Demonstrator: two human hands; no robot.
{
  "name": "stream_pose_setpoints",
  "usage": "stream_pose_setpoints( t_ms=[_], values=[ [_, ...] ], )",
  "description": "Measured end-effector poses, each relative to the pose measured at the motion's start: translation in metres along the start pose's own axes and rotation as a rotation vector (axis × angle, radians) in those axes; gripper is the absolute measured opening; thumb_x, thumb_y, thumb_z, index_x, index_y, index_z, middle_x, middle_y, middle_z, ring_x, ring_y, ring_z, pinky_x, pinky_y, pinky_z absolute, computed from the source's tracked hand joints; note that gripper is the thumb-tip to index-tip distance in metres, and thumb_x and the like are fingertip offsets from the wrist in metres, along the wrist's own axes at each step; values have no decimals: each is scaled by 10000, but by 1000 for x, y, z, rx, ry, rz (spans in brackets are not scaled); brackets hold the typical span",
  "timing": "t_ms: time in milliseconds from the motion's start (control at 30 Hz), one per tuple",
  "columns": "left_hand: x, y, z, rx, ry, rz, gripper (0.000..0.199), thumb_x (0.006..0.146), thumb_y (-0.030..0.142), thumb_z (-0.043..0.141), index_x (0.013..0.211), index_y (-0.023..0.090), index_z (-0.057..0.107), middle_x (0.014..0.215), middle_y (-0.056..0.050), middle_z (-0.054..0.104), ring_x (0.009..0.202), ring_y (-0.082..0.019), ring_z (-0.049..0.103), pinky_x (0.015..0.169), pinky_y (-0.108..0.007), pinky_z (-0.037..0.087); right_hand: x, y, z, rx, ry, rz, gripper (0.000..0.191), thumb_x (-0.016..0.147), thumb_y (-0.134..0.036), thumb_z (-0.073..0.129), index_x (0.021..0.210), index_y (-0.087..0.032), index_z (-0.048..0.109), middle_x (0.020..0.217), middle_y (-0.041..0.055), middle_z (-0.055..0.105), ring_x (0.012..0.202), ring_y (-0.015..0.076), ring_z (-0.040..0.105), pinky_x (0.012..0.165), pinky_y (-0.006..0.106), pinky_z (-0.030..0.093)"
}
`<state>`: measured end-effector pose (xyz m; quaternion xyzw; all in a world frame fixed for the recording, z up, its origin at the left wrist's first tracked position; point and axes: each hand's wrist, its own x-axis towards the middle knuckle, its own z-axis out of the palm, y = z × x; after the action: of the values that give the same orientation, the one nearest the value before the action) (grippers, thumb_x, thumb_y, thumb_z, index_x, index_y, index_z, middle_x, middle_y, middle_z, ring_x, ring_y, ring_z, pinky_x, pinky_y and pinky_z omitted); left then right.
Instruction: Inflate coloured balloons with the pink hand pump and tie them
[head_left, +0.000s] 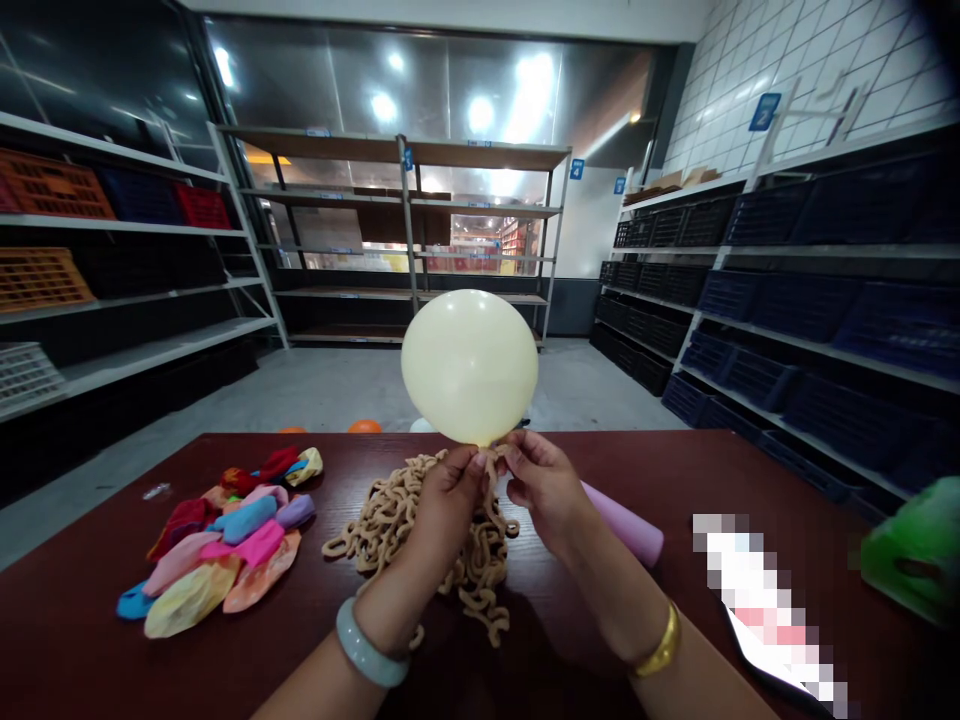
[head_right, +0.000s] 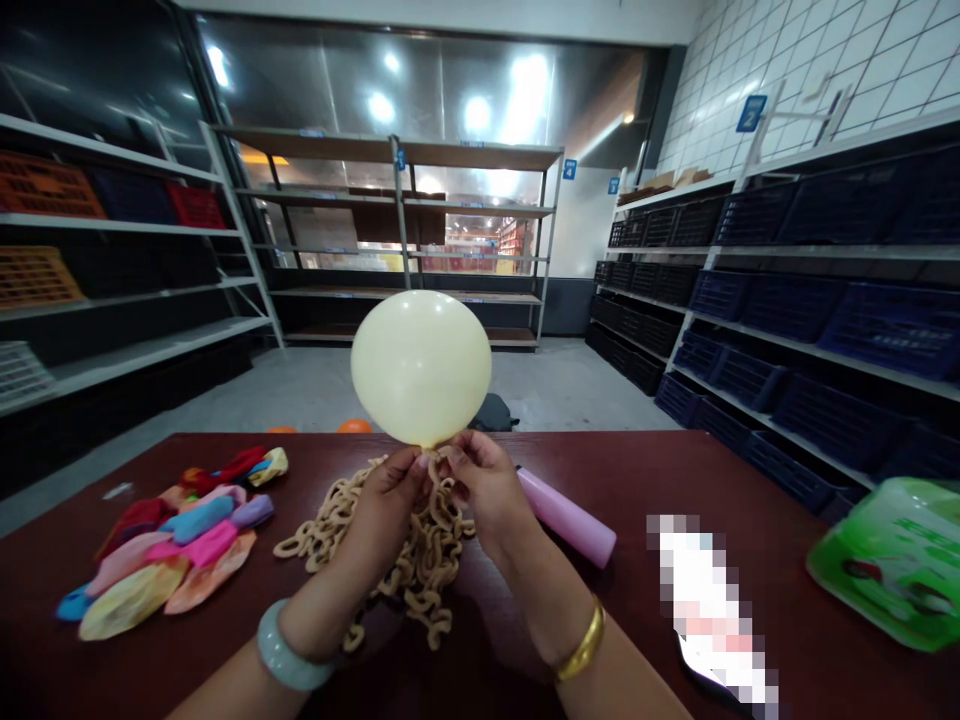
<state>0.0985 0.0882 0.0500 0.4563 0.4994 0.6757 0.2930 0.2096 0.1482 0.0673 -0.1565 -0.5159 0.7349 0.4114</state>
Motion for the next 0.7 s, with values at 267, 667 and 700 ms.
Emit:
stream_pose_setpoints(
  t_ms=[267, 667, 700],
  values=[
    [2, -5, -5, 275, 27, 98, 303, 880, 394, 491, 707, 165, 587, 581, 16, 486, 565, -129, 431, 558, -239, 341, 3, 1, -3, -210, 64, -36, 338, 749, -498, 686, 840, -178, 628, 634, -14, 568, 527, 96, 450, 402, 192, 280],
    [-5, -9, 12, 194, -122, 32, 321, 863, 405, 517, 665, 166, 600, 588, 6, 503, 574, -128, 429, 527, -228, 319, 12, 5, -15, -77, 310, -167, 289, 683, -418, 735, 658, -170, 589, 535, -46, 525, 437, 57, 373, 429, 203, 274],
    [-6, -11, 14, 151, -140, 4, 329, 860, 411, 527, 650, 163, 584, 581, 11, 480, 562, -118, 408, 517, -222, 307, 13, 6, -17, -64, 329, -169, 298, 685, -430, 734, 662, -173, 584, 529, -49, 518, 434, 58, 376, 425, 202, 276]
  ],
)
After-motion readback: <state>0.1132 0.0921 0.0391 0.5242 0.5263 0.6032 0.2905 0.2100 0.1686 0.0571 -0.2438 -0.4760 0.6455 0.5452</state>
